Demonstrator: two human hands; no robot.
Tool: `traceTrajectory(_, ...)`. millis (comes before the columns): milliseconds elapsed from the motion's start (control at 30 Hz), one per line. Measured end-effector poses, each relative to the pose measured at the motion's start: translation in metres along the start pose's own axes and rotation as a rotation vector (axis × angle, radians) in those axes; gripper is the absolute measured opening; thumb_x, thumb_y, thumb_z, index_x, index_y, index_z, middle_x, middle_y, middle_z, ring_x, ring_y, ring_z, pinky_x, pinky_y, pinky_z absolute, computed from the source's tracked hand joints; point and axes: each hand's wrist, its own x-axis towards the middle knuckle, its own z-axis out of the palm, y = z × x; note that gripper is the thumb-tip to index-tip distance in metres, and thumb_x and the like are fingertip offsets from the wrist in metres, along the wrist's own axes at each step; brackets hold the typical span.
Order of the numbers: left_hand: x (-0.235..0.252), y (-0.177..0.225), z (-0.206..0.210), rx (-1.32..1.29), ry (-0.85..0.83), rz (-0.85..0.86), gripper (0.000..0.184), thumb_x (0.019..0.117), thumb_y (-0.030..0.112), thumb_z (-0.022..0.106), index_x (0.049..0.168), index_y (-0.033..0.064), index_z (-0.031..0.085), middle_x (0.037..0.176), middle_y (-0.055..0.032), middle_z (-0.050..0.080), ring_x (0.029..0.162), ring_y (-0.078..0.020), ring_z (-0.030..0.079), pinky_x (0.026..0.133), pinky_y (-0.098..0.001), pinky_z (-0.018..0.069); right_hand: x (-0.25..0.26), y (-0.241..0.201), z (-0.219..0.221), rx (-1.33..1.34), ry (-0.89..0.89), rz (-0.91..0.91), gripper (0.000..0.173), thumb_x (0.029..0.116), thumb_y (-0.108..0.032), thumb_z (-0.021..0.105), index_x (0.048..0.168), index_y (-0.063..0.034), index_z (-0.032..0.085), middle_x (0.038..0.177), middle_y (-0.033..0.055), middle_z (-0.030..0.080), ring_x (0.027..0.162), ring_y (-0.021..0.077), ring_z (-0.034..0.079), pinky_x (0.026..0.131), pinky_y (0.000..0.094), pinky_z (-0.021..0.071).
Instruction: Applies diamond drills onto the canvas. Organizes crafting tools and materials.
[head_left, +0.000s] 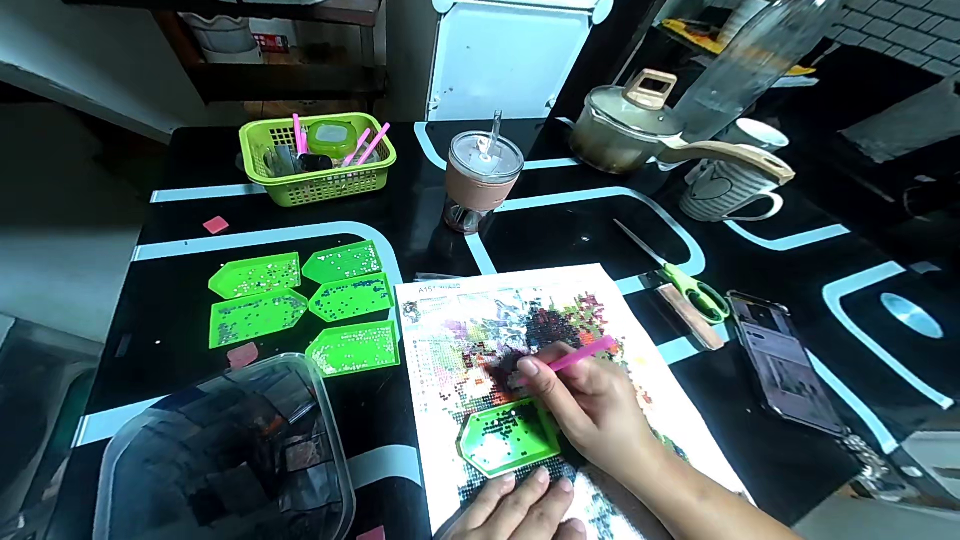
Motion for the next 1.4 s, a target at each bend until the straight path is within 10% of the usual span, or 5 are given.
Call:
traceTrajectory(867,0.0,-0.001,0.003,-0.007,0.04,-0.001,0.045,0.0996,0.025,0.062,0.14,0.0051,0.06,0.15,-0.014,0.056,0.143,-0.0309,0.048,0.12,-0.0469,0.033,0.001,-0.018,0.011,0.272,-0.147,-0.021,0.03,0.1082,-0.023,0.054,0.093,-0.0027,0.069,0.079,0.0007,0.069,0.07,-0.0013,0.063,0.063,0.0142,0.0523)
traceTrajectory(1133,0.001,0.0,0.0,0.006,-0.008,-0.002,0.047,0.1014,0.027,0.059,0.143,0.0054,0.057,0.154,-0.0139,0.051,0.146,-0.0308,0.045,0.121,-0.0472,0.0309,0.007,-0.002,-0.01,0.333,0.076,0.323,0.023,0.1051,-0.028,0.056,0.088,-0.0174,0.068,0.071,-0.0045,0.069,0.057,0.003,0.063,0.054,0.0174,0.0539)
traceTrajectory(1400,0.0,0.0,0.001,-0.015,0.022,-0.004,0.046,0.1004,0.026,0.061,0.141,0.0045,0.059,0.15,-0.0147,0.055,0.143,-0.0316,0.048,0.12,-0.0482,0.0326,0.004,-0.02,0.009,0.242,-0.161,-0.05,0.03,0.1083,-0.024,0.054,0.092,-0.0026,0.068,0.077,0.0018,0.067,0.071,0.0006,0.063,0.065,0.0165,0.0523)
